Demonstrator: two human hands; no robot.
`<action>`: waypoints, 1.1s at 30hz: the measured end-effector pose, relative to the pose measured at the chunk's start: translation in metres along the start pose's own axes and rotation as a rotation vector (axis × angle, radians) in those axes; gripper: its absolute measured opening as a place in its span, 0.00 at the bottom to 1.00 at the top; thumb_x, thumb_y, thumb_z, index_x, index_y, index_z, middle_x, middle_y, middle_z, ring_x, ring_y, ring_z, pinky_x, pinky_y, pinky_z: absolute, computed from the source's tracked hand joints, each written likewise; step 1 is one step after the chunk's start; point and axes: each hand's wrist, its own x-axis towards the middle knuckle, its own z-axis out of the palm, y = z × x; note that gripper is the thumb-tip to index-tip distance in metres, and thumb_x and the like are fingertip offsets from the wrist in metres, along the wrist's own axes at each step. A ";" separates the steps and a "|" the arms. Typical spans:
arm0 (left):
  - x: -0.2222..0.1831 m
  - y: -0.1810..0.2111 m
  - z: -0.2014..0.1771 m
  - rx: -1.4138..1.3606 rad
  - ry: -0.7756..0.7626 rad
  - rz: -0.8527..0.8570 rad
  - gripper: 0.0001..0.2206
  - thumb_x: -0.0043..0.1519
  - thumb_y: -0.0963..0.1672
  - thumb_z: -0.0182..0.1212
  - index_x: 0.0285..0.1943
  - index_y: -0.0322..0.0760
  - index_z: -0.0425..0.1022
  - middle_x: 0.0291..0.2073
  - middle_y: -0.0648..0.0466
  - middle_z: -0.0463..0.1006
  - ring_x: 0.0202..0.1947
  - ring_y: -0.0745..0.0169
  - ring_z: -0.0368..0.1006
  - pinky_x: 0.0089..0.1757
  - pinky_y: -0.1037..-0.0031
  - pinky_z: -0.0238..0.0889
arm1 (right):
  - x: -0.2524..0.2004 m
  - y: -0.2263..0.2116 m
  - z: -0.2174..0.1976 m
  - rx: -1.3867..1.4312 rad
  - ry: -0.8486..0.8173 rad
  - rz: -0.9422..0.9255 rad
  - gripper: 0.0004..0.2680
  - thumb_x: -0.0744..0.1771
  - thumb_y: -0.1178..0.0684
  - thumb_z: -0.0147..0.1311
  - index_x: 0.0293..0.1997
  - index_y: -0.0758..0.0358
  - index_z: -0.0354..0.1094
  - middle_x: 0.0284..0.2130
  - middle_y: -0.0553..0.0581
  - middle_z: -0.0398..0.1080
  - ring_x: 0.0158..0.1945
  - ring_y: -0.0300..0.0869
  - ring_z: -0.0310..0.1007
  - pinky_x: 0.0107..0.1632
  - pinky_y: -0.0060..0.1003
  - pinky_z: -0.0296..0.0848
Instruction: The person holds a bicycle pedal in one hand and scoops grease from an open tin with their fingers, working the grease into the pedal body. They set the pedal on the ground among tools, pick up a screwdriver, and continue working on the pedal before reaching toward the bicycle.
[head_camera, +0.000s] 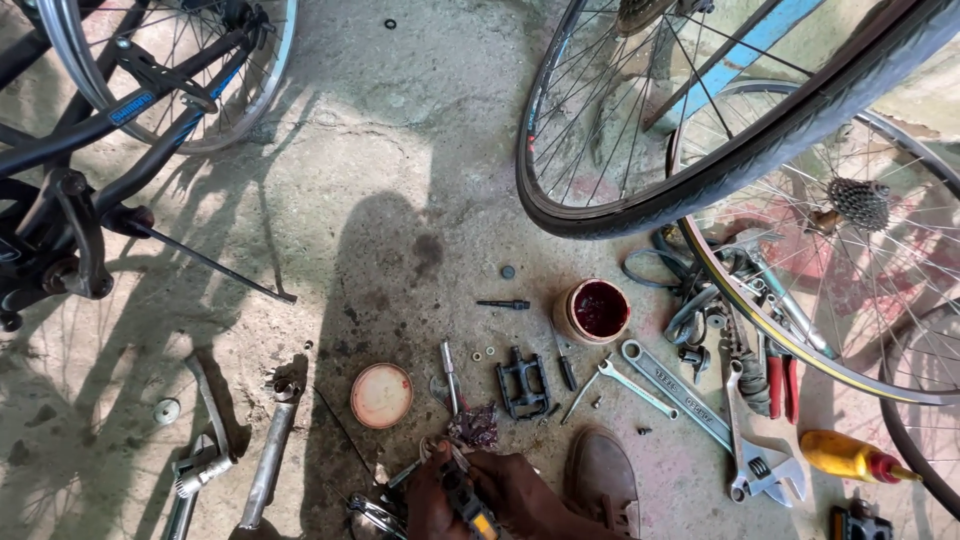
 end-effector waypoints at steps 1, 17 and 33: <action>0.002 -0.002 -0.003 0.018 0.005 -0.010 0.13 0.68 0.46 0.57 0.38 0.28 0.74 0.19 0.47 0.73 0.17 0.60 0.64 0.23 0.68 0.54 | -0.001 -0.003 -0.001 -0.019 -0.017 0.028 0.07 0.69 0.51 0.50 0.40 0.62 0.72 0.29 0.52 0.74 0.31 0.40 0.67 0.37 0.38 0.67; 0.017 -0.022 -0.005 0.062 0.060 -0.017 0.11 0.68 0.39 0.52 0.48 0.20 0.77 0.33 0.38 0.77 0.30 0.52 0.68 0.34 0.62 0.61 | -0.025 -0.072 -0.037 0.100 -0.139 0.177 0.09 0.68 0.60 0.52 0.50 0.62 0.78 0.38 0.44 0.76 0.43 0.31 0.70 0.51 0.25 0.65; 0.032 0.018 -0.088 -0.178 0.038 0.229 0.18 0.65 0.48 0.54 0.54 0.28 0.78 0.45 0.42 0.80 0.40 0.48 0.73 0.39 0.59 0.69 | -0.031 -0.009 -0.160 0.269 0.111 0.235 0.07 0.67 0.67 0.46 0.35 0.74 0.73 0.23 0.64 0.70 0.26 0.48 0.66 0.30 0.40 0.62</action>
